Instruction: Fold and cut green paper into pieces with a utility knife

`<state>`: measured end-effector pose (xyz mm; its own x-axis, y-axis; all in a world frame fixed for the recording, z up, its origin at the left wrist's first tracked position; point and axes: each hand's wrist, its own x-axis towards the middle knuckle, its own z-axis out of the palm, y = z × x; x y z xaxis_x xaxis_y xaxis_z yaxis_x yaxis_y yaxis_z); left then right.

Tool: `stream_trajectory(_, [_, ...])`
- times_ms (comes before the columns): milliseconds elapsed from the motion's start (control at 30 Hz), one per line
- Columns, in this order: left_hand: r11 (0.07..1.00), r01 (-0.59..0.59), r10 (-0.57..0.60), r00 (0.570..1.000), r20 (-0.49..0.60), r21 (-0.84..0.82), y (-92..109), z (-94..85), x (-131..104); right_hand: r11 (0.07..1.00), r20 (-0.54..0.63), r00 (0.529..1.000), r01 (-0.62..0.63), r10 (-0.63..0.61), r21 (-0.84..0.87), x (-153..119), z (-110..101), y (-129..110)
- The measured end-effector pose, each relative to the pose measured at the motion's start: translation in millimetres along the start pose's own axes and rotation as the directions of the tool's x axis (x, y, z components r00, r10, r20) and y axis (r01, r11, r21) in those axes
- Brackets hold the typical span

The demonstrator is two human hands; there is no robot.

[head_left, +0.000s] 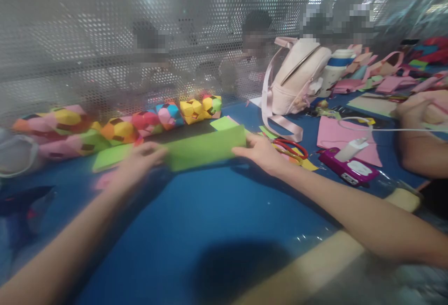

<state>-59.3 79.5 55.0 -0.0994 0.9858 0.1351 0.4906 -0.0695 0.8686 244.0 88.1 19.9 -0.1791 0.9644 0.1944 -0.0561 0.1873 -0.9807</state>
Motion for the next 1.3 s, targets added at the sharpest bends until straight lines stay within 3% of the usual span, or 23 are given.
stream_trajectory(133, [0.989, -0.093, 0.091, 0.996, 0.022, 0.111, 6.9, 9.0, -13.5, 0.999, -0.081, 0.996, 0.028, -0.032, -0.046, -0.7, -1.4, -0.4])
stream_trajectory(333, [0.993, 0.003, 0.002, 0.999, 0.044, -0.115, 0.3, 24.0, -18.8, 0.981, -0.040, 0.997, -0.064, 0.073, 0.185, 3.8, -0.2, 10.4])
stream_trajectory(500, [0.958, 0.114, -0.077, 0.986, 0.150, -0.263, -12.2, 28.0, -16.0, 0.947, -0.014, 0.988, -0.141, 0.151, 0.288, 2.4, 3.2, 15.0])
stream_trajectory(733, [0.940, 0.182, -0.139, 0.977, 0.163, -0.290, -15.3, 32.0, -16.9, 0.932, -0.016, 0.979, -0.188, 0.203, 0.310, -0.2, 6.3, 10.7])
stream_trajectory(1000, [0.919, 0.238, -0.180, 0.963, 0.201, -0.316, -6.7, 34.1, -20.1, 0.938, -0.106, 0.967, -0.195, 0.233, 0.287, 0.0, 5.7, 10.4])
stream_trajectory(1300, [0.917, 0.211, -0.155, 0.970, 0.186, -0.337, -2.9, 31.0, -18.8, 0.947, -0.074, 0.976, -0.179, 0.205, 0.267, 0.6, 4.1, 10.4])
